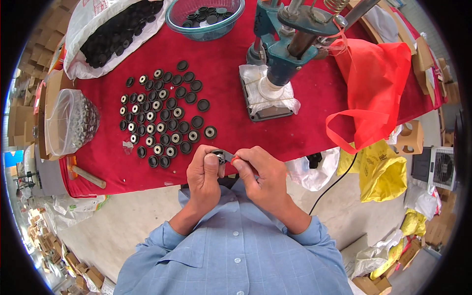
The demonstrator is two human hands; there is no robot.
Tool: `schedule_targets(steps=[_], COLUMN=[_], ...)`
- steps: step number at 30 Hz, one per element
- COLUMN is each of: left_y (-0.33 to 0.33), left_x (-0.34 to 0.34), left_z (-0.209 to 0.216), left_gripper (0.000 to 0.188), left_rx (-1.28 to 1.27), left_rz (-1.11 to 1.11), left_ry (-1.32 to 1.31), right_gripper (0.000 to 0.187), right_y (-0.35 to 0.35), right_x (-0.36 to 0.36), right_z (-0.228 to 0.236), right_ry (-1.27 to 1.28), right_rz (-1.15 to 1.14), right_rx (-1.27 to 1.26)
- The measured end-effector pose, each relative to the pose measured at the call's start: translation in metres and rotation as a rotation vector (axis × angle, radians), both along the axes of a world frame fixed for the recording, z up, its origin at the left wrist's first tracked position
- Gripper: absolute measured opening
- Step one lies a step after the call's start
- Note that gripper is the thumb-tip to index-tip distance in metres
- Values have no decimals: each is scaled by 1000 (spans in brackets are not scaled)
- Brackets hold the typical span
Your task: The person assembles small circular magnets with metal rings by hand on a red table. They pick up the components, fit them together, and occasionally use a rubber mallet to tap the assembled units. The person also organizes the finished items into neat rows on the table.
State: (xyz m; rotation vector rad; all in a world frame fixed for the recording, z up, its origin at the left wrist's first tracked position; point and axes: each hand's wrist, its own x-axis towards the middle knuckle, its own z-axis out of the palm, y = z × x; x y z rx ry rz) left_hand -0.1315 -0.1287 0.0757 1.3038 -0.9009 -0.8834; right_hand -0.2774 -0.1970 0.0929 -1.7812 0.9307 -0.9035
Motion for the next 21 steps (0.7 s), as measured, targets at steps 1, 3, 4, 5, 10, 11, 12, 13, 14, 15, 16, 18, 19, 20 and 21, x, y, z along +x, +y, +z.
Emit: schedule_targets(steps=[1,3,4,5,10,11,12,13,14,15,16,18,19,20,21], left_y=[1,2,1,1,1,1,1,1,0,0,-1,-3,-4,-4,-4], left_x=[-2,-5,-5,-6,-6,-6,-6,-6,-7,-7,-6,-6,-6,-6,-7], left_z=[-2,-6,-6,-7,-13,-14,-15,-17,-18,-20,-22,-25,-26,-27,-27], left_gripper=[33,34,34,34,35,35,35,35,35,36,36,37,37,37,38], left_rx=[-6,-19,-25,-31,-49,-52,-54,-64,-74,-85,-96,-119,-124,-130,-136], left_rz=[16,44,48,51,49,50,51,50,49,48,47,45,46,50,53], left_ry=[-36,-110,-128,-143,-192,-199,-206,-214,-221,-228,-244,-275,-283,-292,-300], right_gripper=[10,8,8,9,13,14,15,15,16,17,17,18,19,20,21], right_y=[1,3,4,5,7,8,8,8,8,8,7,6,6,7,8], right_x=[1,4,5,5,6,7,7,7,6,6,6,7,7,9,9], right_z=[-1,-5,-6,-8,-10,-12,-14,-15,-16,-17,-16,-14,-15,-16,-17], right_ry=[-35,-105,-113,-119,-132,-142,-153,-153,-153,-152,-153,-154,-170,-186,-202], right_rz=[-1,-6,-5,-6,7,11,15,22,29,35,39,46,44,44,44], right_rx=[48,142,177,212,348,367,385,406,426,446,467,509,520,530,540])
